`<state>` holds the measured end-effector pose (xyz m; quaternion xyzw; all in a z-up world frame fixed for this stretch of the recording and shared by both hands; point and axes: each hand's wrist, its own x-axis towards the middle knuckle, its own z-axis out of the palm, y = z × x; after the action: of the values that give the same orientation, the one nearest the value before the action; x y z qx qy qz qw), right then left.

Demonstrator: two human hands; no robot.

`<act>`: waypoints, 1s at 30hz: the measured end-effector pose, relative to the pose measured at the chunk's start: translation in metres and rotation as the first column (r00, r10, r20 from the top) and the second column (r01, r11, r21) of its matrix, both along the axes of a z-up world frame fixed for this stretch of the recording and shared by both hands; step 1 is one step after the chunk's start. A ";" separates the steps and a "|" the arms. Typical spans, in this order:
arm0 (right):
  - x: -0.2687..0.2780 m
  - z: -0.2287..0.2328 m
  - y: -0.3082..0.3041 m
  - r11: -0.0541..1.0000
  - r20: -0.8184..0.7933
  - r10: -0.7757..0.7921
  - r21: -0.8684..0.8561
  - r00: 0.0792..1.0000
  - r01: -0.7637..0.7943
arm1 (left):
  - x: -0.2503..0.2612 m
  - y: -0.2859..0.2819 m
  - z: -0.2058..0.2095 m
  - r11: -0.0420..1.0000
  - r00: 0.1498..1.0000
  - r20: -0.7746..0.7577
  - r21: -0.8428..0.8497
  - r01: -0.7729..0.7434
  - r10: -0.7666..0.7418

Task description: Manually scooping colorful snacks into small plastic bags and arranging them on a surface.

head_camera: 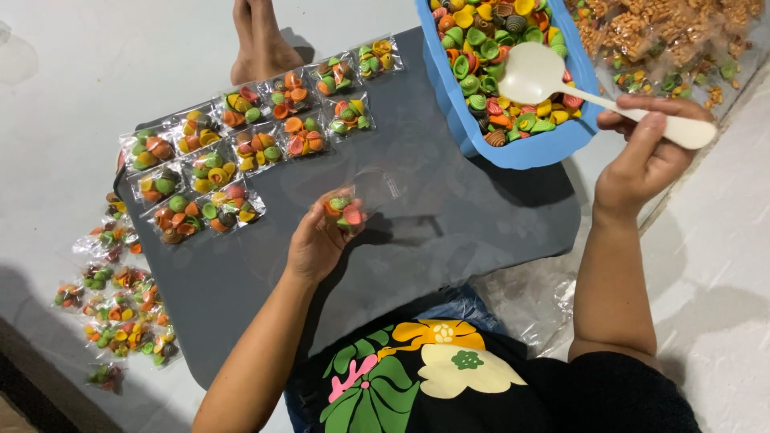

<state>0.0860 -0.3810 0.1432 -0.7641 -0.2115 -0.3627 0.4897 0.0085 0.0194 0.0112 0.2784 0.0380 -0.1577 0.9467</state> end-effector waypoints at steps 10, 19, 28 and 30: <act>0.025 -0.038 -0.031 0.814 -0.270 0.046 0.568 0.962 0.121 | 0.001 0.001 0.000 0.999 1.000 0.017 -0.029 0.023 -0.023; -0.006 -0.025 -0.046 0.862 -0.193 -0.022 0.493 0.981 0.116 | 0.004 -0.003 0.000 1.000 0.999 -0.039 0.029 0.008 -0.007; -0.033 0.001 0.041 0.898 -0.288 0.134 0.439 0.948 0.007 | 0.001 0.003 -0.006 1.000 1.000 0.025 -0.016 0.011 -0.011; -0.035 0.004 0.061 0.920 -0.272 0.169 0.388 0.947 -0.053 | 0.001 0.003 -0.005 1.000 1.000 0.028 -0.021 0.010 -0.009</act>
<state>0.0509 -0.3202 0.1476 -0.6887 -0.1048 -0.2475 0.6733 0.0091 0.0226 0.0066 0.2708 0.0215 -0.1586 0.9492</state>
